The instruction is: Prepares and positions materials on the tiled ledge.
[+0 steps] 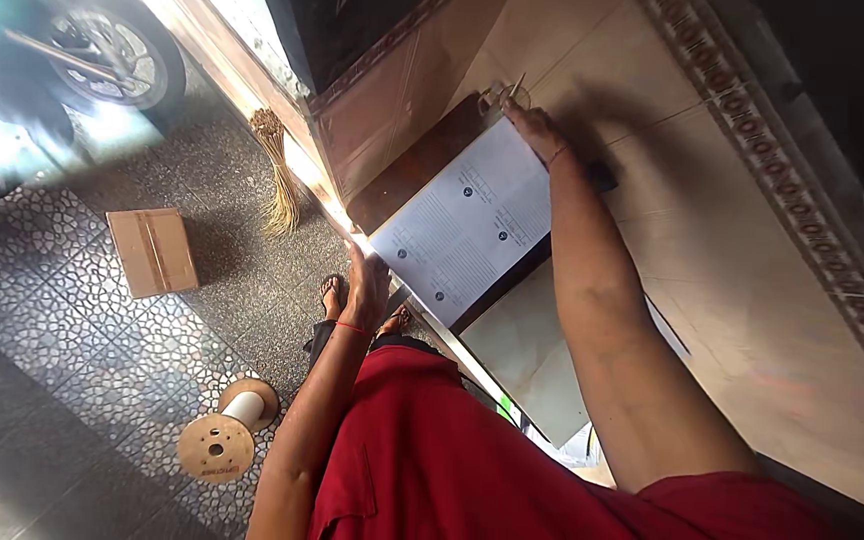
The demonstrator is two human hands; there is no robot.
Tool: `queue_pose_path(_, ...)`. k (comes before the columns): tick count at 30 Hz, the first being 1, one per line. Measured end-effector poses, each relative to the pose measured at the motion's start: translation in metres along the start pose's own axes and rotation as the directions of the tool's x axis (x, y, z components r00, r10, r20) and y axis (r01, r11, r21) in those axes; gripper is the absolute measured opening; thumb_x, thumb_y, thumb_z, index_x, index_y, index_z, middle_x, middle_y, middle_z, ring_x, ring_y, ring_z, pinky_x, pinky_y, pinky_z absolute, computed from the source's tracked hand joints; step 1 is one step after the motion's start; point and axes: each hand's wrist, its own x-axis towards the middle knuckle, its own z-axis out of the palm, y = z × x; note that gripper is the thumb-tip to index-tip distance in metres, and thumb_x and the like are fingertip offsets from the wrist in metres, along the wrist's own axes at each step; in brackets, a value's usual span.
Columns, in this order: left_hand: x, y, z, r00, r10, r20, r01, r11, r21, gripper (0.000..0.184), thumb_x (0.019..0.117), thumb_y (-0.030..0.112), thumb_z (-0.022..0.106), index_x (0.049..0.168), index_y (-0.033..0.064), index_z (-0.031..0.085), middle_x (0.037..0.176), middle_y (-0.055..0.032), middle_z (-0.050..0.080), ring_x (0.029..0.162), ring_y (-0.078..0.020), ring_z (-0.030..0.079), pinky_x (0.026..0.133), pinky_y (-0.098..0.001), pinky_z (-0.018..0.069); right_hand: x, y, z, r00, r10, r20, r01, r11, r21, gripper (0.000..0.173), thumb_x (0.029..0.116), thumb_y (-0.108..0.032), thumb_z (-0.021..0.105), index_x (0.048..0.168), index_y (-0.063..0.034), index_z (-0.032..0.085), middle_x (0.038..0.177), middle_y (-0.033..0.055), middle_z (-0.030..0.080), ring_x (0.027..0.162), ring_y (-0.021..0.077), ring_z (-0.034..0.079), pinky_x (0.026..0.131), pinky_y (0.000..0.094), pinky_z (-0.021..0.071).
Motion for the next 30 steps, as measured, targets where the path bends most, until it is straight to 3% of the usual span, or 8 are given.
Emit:
queue_pose_path(9, 0.007, 0.0, 0.0, 1.0, 0.005, 0.008, -0.005, 0.999, -0.052, 0.096, 0.1007, 0.066, -0.008, 0.144, -0.0021, 0.046, 0.141, -0.018, 0.055, 0.126, -0.0214, 0.055, 0.104, -0.0392, 0.044, 0.01, 0.008, 0.003, 1.0, -0.029, -0.008, 0.029, 0.999, 0.021, 0.084, 0.106, -0.062, 0.032, 0.133, 0.0142, 0.056, 0.141, 0.0343, 0.053, 0.138, 0.0434, 0.049, 0.115, 0.0598, 0.0345)
queue_pose_path(14, -0.001, 0.0, -0.001, 0.998, 0.034, 0.044, -0.034, 0.999, -0.018, 0.097, 0.0999, 0.067, -0.008, 0.146, -0.0011, 0.044, 0.146, -0.0161, 0.052, 0.131, -0.0206, 0.052, 0.108, -0.0386, 0.0418, 0.015, 0.01, 0.004, 1.0, -0.01, -0.007, 0.01, 0.998, 0.066, 0.085, 0.1048, -0.064, 0.035, 0.133, 0.0127, 0.057, 0.141, 0.0327, 0.054, 0.137, 0.041, 0.05, 0.115, 0.0583, 0.0354)
queue_pose_path(22, -0.005, 0.0, -0.002, 0.999, 0.035, 0.04, -0.036, 0.999, 0.018, 0.096, 0.1001, 0.067, -0.008, 0.144, 0.0001, 0.046, 0.144, -0.0143, 0.053, 0.128, -0.0199, 0.053, 0.106, -0.0389, 0.0432, 0.021, 0.015, 0.005, 1.0, 0.011, 0.006, -0.011, 0.996, 0.092, 0.088, 0.1014, -0.07, 0.035, 0.131, 0.0093, 0.06, 0.136, 0.0292, 0.059, 0.132, 0.0379, 0.055, 0.112, 0.0574, 0.0397)
queue_pose_path(26, -0.007, 0.002, -0.001, 0.999, 0.016, 0.047, -0.017, 1.0, 0.002, 0.096, 0.1001, 0.068, -0.007, 0.149, 0.001, 0.042, 0.151, -0.0143, 0.048, 0.135, -0.0211, 0.049, 0.11, -0.0392, 0.0404, 0.019, 0.013, 0.005, 1.0, 0.026, 0.006, -0.026, 0.996, 0.088, 0.091, 0.0997, -0.073, 0.036, 0.132, 0.0092, 0.059, 0.138, 0.03, 0.058, 0.134, 0.039, 0.053, 0.112, 0.0588, 0.0382)
queue_pose_path(30, -0.006, 0.001, -0.004, 0.998, 0.019, 0.058, -0.02, 1.0, 0.014, 0.093, 0.1009, 0.068, -0.003, 0.148, 0.0023, 0.044, 0.151, -0.013, 0.049, 0.134, -0.0192, 0.049, 0.11, -0.0369, 0.0404, 0.023, 0.02, 0.003, 0.998, 0.01, 0.059, -0.023, 0.977, 0.212, 0.086, 0.1013, -0.071, 0.033, 0.135, 0.0032, 0.06, 0.133, 0.023, 0.063, 0.123, 0.0302, 0.062, 0.106, 0.0517, 0.047)
